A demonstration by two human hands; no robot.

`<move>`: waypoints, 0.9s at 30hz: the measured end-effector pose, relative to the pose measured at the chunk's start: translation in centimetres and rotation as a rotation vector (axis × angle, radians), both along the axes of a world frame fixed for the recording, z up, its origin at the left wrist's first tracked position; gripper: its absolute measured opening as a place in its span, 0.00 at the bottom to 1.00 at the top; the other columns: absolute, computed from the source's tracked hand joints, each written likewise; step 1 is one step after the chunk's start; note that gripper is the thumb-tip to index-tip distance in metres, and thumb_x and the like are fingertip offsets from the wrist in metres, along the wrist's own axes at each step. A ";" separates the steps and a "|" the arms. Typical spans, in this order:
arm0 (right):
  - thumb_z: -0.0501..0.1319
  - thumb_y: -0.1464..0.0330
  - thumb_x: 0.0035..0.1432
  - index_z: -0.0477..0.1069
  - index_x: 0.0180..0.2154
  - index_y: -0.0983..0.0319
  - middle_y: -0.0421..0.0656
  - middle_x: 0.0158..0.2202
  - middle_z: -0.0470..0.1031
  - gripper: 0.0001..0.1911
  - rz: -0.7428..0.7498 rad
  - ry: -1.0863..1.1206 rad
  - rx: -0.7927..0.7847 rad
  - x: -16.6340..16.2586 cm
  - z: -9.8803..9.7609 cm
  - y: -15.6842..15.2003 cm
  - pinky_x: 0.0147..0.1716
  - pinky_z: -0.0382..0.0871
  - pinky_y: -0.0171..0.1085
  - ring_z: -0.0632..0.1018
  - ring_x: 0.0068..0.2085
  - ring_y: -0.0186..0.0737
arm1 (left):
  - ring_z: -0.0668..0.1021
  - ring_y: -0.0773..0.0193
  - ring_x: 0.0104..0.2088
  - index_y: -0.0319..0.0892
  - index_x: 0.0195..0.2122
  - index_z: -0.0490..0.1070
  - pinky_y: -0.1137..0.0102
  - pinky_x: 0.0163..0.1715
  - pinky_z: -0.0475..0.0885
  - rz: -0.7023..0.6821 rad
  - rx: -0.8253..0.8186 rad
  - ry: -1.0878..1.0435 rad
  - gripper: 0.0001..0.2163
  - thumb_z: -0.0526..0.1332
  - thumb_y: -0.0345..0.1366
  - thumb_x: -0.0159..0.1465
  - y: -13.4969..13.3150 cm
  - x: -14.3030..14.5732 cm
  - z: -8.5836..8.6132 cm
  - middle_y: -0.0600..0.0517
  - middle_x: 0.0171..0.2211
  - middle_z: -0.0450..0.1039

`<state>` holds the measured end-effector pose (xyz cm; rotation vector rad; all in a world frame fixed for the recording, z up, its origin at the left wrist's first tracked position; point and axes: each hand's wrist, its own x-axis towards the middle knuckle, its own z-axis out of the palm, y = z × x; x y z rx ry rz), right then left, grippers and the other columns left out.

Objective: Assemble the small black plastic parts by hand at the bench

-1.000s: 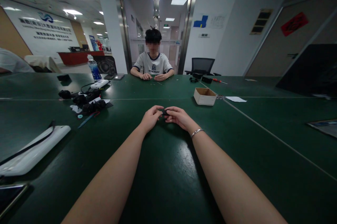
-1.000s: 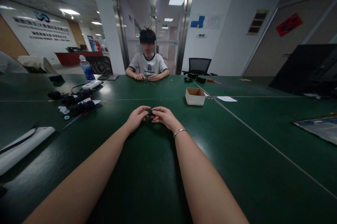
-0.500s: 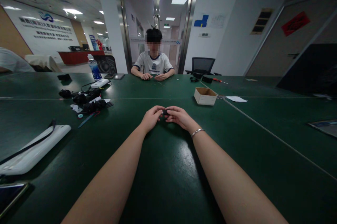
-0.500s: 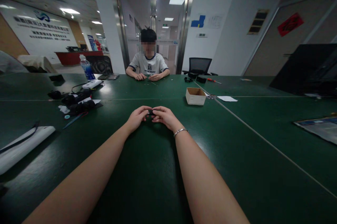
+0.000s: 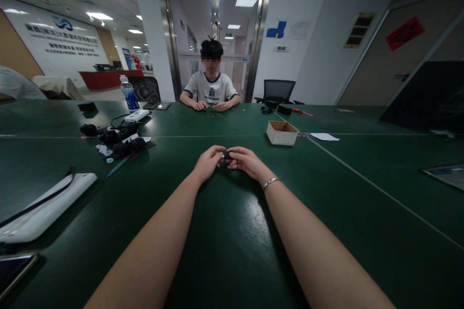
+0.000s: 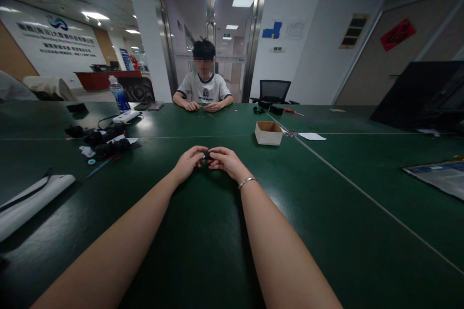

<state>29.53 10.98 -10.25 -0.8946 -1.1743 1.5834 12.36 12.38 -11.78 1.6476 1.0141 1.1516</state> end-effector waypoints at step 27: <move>0.59 0.79 0.58 0.71 0.40 0.66 0.44 0.28 0.76 0.08 -0.017 0.006 -0.011 -0.2 0.1 -0.1 0.29 0.77 0.33 0.76 0.23 0.31 | 0.69 0.70 0.22 0.38 0.44 0.70 0.75 0.24 0.64 -0.012 0.011 0.030 0.13 0.55 0.38 0.61 0.2 0.0 -0.2 0.53 0.24 0.69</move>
